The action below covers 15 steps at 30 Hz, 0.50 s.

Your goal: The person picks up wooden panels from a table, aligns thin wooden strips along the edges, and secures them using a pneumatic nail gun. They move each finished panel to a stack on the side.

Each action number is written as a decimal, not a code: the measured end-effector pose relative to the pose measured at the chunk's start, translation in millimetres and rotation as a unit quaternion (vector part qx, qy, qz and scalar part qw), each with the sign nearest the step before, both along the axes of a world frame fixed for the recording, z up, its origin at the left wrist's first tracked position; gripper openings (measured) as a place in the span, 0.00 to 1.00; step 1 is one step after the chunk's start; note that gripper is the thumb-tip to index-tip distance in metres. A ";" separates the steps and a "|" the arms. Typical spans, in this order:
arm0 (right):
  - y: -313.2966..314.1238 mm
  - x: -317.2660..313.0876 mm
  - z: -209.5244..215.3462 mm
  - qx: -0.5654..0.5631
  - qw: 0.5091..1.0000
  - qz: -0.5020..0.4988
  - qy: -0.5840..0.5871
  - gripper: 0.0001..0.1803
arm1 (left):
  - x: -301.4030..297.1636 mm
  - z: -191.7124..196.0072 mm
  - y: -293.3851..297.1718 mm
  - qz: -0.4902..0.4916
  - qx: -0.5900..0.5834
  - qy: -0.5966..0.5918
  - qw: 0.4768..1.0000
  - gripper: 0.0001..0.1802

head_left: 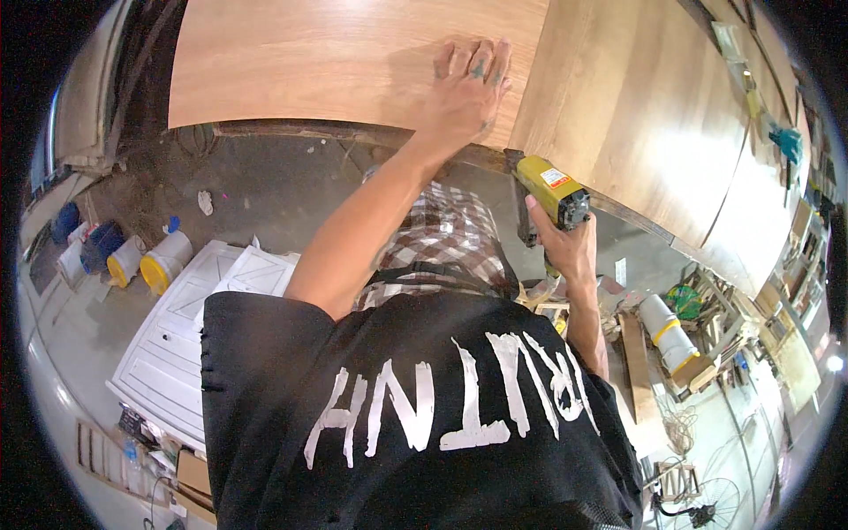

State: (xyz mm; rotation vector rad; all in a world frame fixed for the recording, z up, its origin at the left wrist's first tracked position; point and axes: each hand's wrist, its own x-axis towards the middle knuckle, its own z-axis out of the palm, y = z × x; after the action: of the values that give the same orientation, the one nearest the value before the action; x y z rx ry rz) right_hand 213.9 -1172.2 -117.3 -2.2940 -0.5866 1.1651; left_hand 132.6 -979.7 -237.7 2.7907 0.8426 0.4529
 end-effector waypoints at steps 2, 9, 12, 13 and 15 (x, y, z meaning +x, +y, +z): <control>6.5 0.0 5.3 -0.059 0.997 0.029 -0.031 0.20 | 0.3 -1.3 -0.1 -0.003 -0.012 0.000 1.000 0.30; 10.8 -5.2 10.2 -0.056 0.997 0.014 -0.048 0.20 | 0.5 -2.3 -2.6 0.007 -0.004 -0.017 1.000 0.29; 8.5 -8.1 10.2 -0.023 0.999 -0.006 -0.039 0.20 | 1.8 -2.0 -5.2 0.009 0.011 -0.039 0.999 0.29; 8.8 -9.6 10.2 -0.023 0.999 -0.011 -0.045 0.19 | 1.0 -0.7 -5.6 0.007 0.017 -0.047 0.999 0.29; 8.0 -11.1 10.9 -0.022 0.998 -0.017 -0.054 0.19 | 0.7 2.1 -7.2 0.004 0.024 -0.058 0.998 0.29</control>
State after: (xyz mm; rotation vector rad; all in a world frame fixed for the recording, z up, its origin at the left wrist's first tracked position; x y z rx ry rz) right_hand 202.8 -1164.2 -106.3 -2.4078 -0.5652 1.0534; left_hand 133.3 -986.9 -235.6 2.7741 0.8280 0.6387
